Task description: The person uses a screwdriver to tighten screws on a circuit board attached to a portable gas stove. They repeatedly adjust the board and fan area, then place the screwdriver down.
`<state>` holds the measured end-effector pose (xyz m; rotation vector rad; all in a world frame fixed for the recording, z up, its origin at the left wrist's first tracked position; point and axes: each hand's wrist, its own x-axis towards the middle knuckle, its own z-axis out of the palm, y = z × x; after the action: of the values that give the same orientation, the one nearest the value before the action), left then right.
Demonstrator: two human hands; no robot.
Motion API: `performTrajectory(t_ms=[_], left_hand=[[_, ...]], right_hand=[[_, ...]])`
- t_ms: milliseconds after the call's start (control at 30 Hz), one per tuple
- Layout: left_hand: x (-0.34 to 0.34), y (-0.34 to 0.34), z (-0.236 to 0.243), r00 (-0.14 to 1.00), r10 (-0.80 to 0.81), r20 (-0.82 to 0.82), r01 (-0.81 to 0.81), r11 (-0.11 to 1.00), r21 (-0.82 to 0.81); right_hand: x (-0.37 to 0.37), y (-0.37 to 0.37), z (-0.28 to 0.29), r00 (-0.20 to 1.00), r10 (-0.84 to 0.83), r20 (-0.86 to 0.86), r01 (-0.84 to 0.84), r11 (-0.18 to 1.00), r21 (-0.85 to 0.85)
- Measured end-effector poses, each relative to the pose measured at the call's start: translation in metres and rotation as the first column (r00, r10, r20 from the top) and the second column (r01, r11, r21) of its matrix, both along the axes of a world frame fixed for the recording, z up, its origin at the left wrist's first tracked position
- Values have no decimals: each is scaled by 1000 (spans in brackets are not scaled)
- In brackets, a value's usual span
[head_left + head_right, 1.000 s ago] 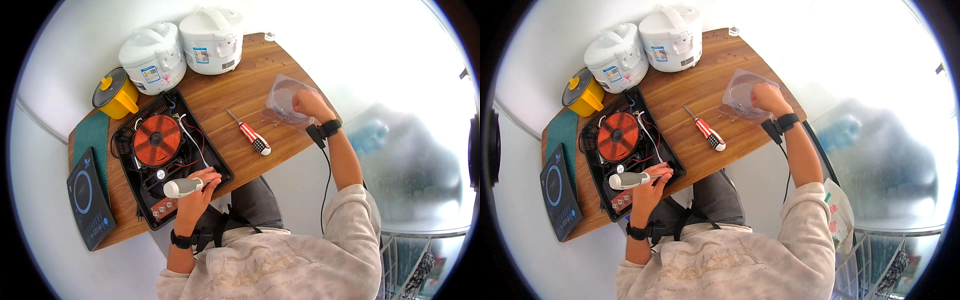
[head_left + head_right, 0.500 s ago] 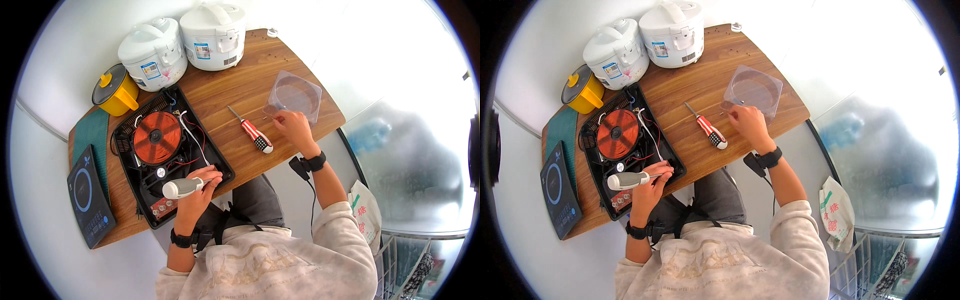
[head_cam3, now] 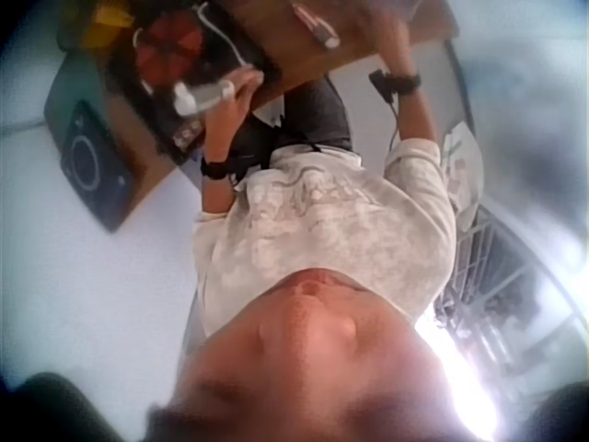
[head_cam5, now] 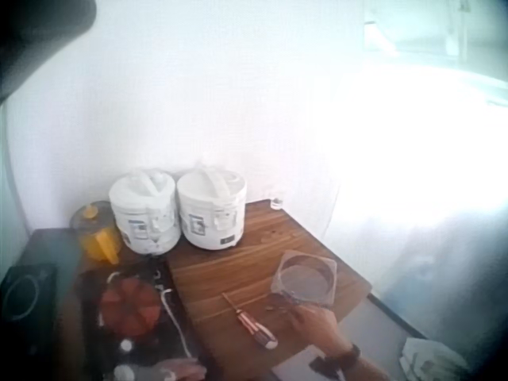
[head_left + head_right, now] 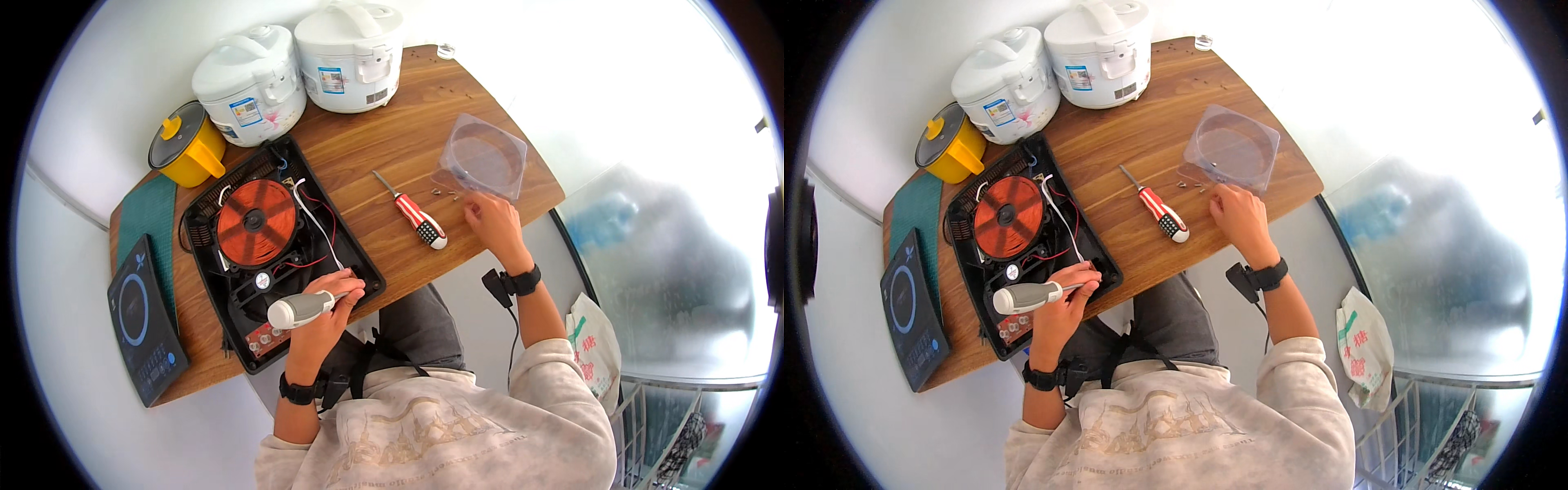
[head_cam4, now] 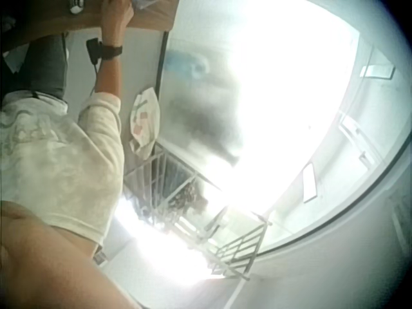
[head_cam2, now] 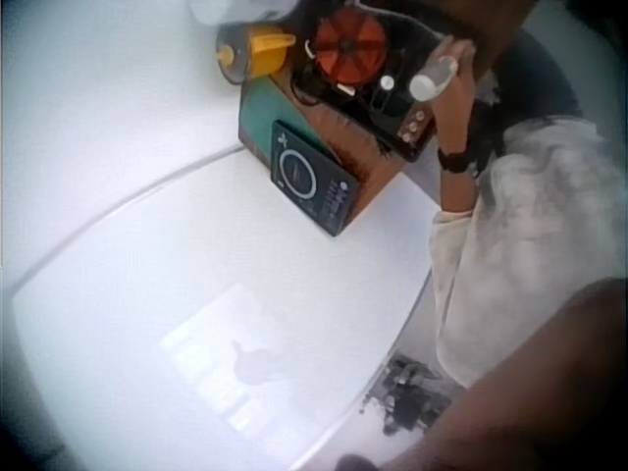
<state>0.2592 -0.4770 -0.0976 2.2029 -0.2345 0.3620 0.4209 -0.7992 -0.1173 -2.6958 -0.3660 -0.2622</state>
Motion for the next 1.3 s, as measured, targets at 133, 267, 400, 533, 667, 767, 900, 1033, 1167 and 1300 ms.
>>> performTrajectory(t_ms=[133,267,400,533,667,767,900,1033,1167,1300], left_hand=[[1,0,-1,1000,-9,-12,9,1000,-13],[0,0,2,1000,2,-9,-1,1000,12],[0,1,3,999,6,-32,-6,1000,-3],[1,0,4,999,5,-40,-5,1000,-4],[2,-4,4,1000,12,1,-12,1000,2],[2,-3,11,1000,-20,-2,20,1000,10],[6,-4,17,997,-76,24,75,997,34],[4,-3,15,997,-78,23,78,997,8],[4,-4,14,997,-75,17,75,997,-3],[4,-5,13,998,-64,12,65,998,-9]], right_hand=[[-11,-4,-1,994,-62,90,55,996,76],[-20,-8,27,945,-300,134,267,939,214],[-1,-30,36,846,-531,-46,517,797,314],[35,-65,-1,836,-514,-195,547,745,381],[42,-65,-8,841,-503,-199,541,770,339],[39,-57,5,838,-497,-225,545,769,333],[29,-48,7,830,-554,-70,540,765,352],[21,-38,20,853,-522,-26,481,766,426],[20,-40,16,843,-525,120,437,797,417],[16,-37,14,836,-504,216,390,823,413]])
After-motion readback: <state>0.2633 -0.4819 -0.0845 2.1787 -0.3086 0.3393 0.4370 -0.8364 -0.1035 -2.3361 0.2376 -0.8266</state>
